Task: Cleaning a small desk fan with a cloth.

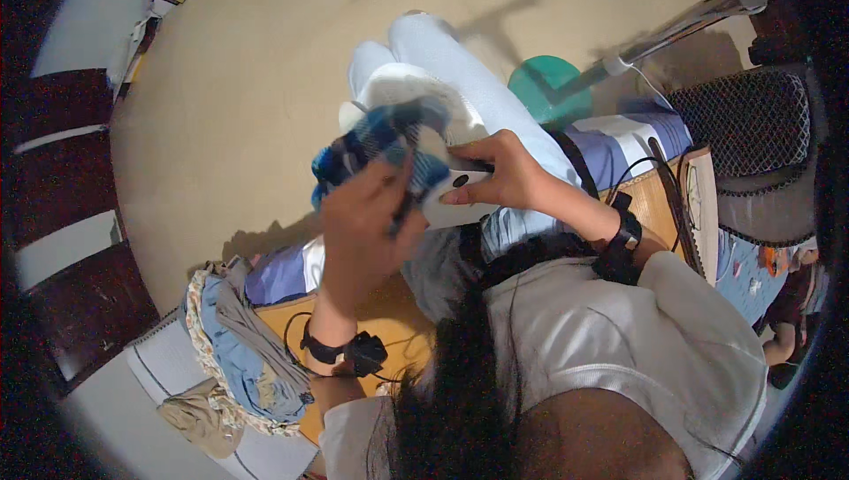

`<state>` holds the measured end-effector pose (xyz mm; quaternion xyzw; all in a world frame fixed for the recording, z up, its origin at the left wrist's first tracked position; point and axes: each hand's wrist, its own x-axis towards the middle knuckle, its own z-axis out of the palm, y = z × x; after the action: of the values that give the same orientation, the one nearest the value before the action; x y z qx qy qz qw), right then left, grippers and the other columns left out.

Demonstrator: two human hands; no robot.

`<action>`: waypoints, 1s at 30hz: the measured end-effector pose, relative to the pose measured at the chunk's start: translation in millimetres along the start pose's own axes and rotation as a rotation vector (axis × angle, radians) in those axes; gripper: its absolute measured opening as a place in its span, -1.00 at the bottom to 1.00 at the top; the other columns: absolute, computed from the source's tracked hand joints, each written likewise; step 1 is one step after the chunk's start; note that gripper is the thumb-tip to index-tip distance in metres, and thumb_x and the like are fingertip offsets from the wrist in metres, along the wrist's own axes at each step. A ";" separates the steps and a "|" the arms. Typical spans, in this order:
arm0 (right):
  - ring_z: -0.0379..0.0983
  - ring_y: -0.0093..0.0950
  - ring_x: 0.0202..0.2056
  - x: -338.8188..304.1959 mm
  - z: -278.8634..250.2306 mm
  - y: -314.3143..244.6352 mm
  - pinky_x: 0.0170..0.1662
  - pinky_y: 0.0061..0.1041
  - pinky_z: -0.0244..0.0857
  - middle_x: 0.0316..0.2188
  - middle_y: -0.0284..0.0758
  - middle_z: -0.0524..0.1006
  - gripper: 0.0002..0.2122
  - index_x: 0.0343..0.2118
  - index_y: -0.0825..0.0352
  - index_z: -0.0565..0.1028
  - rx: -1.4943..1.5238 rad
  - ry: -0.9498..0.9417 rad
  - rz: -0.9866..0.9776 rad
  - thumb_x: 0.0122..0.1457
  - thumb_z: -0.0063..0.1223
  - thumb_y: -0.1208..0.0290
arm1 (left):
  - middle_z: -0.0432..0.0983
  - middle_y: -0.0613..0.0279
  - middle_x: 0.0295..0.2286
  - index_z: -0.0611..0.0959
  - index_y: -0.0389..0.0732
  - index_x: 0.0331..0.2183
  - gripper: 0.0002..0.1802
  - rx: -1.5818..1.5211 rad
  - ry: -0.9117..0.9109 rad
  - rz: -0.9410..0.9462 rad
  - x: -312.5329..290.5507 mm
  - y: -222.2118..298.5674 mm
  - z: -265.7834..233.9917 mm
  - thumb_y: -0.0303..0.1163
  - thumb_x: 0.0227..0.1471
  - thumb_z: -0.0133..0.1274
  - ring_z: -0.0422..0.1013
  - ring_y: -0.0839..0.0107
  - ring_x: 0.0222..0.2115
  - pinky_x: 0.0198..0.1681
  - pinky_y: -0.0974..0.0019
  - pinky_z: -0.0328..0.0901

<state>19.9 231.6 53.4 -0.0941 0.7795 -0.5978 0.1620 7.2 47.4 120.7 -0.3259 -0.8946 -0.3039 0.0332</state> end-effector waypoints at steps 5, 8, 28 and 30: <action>0.28 -0.72 -0.51 -1.9 2.1 2.7 -0.41 -0.62 0.24 -0.60 -0.23 0.47 -0.62 -0.39 0.46 0.46 0.069 0.041 -0.002 -0.29 0.29 0.36 | 0.35 0.13 -0.56 0.54 -0.31 -0.43 -0.69 -0.008 0.050 -0.086 -0.2 -31.1 6.6 -0.49 -0.42 0.02 0.33 0.21 -0.62 -0.56 0.32 0.23; 0.22 -0.73 -0.54 -1.6 9.5 9.3 -0.46 -0.62 0.21 -0.65 -0.26 0.44 -0.64 -0.44 0.45 0.47 0.189 0.107 -0.057 -0.31 0.30 0.36 | 0.35 0.14 -0.54 0.55 -0.30 -0.36 -0.61 0.046 0.066 -0.143 1.0 -44.5 9.6 -0.49 -0.44 0.03 0.33 0.22 -0.62 -0.56 0.31 0.24; 0.39 -0.64 -0.43 -2.5 -4.2 12.5 -0.30 -0.61 0.27 -0.47 -0.17 0.52 -0.55 -0.28 0.46 0.46 -0.015 -0.069 0.057 -0.32 0.30 0.40 | 0.37 0.15 -0.53 0.53 -0.32 -0.43 -0.72 0.088 0.036 0.013 2.5 10.7 12.2 -0.49 -0.38 0.01 0.37 0.24 -0.56 -0.51 0.32 0.27; 0.39 -0.64 -0.42 -4.9 -3.8 12.2 -0.29 -0.62 0.27 -0.46 -0.18 0.52 -0.55 -0.29 0.45 0.46 0.053 0.010 0.009 -0.33 0.30 0.40 | 0.37 0.14 -0.53 0.52 -0.32 -0.45 -0.74 0.067 0.040 -0.051 4.9 7.5 11.1 -0.51 -0.37 0.00 0.36 0.24 -0.57 -0.52 0.32 0.26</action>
<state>23.6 239.9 43.3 -0.0834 0.7644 -0.6181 0.1633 9.4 60.9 116.9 -0.2957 -0.9115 -0.2808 0.0544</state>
